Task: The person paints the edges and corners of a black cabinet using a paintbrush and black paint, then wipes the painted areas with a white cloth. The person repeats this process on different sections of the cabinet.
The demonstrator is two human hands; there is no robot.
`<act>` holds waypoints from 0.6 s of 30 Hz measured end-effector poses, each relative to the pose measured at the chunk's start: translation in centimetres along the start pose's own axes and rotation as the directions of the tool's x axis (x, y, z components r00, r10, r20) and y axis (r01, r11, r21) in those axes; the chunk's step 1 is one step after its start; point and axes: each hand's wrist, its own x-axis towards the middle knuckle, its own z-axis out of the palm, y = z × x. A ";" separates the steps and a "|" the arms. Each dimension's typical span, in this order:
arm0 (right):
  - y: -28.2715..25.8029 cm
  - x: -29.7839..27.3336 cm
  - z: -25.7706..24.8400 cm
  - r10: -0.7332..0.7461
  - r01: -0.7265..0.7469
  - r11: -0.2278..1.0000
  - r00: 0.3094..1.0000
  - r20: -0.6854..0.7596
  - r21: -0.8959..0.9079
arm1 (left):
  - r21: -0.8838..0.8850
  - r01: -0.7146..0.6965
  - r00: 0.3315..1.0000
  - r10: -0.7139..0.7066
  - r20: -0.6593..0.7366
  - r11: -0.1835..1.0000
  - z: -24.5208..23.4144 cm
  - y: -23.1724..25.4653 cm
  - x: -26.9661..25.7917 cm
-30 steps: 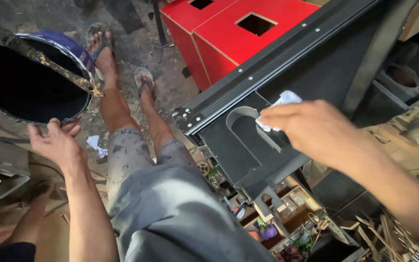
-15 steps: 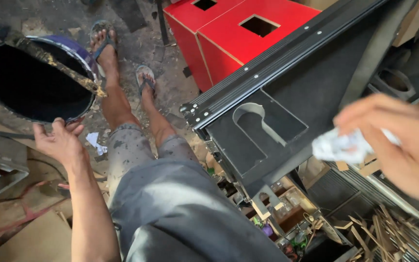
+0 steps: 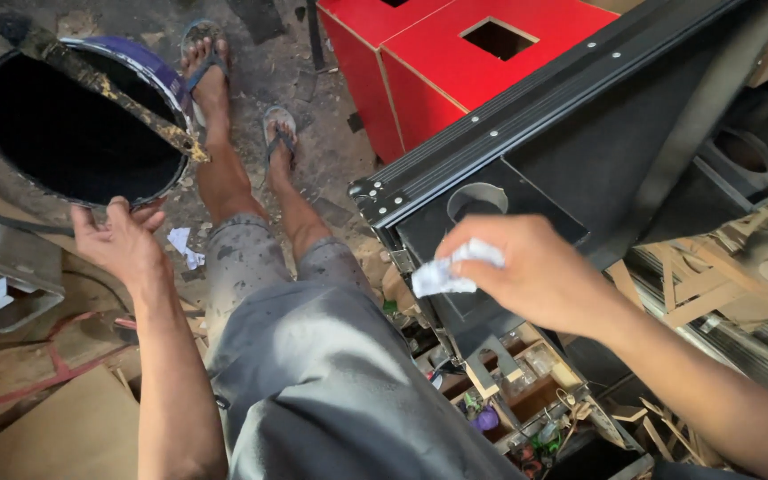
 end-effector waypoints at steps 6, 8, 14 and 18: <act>5.6 1.5 0.9 -0.658 0.661 0.694 0.743 0.121 -0.285 | 0.041 -0.110 0.992 0.108 0.064 0.993 0.1 1.4 -1.1; 7.0 1.3 0.8 -0.582 0.632 0.675 0.773 0.252 -0.381 | 0.011 -0.150 0.986 0.149 0.081 0.989 -0.1 1.1 -1.0; 9.3 -2.4 -0.6 -0.723 0.686 0.537 0.674 0.152 -0.492 | 0.016 -0.109 0.992 0.108 0.070 0.994 -0.5 1.3 -1.2; 13.2 -5.1 -2.4 -0.685 0.515 0.412 0.719 0.117 -0.752 | 0.053 -0.100 0.995 0.098 0.037 0.994 -0.9 1.0 -1.0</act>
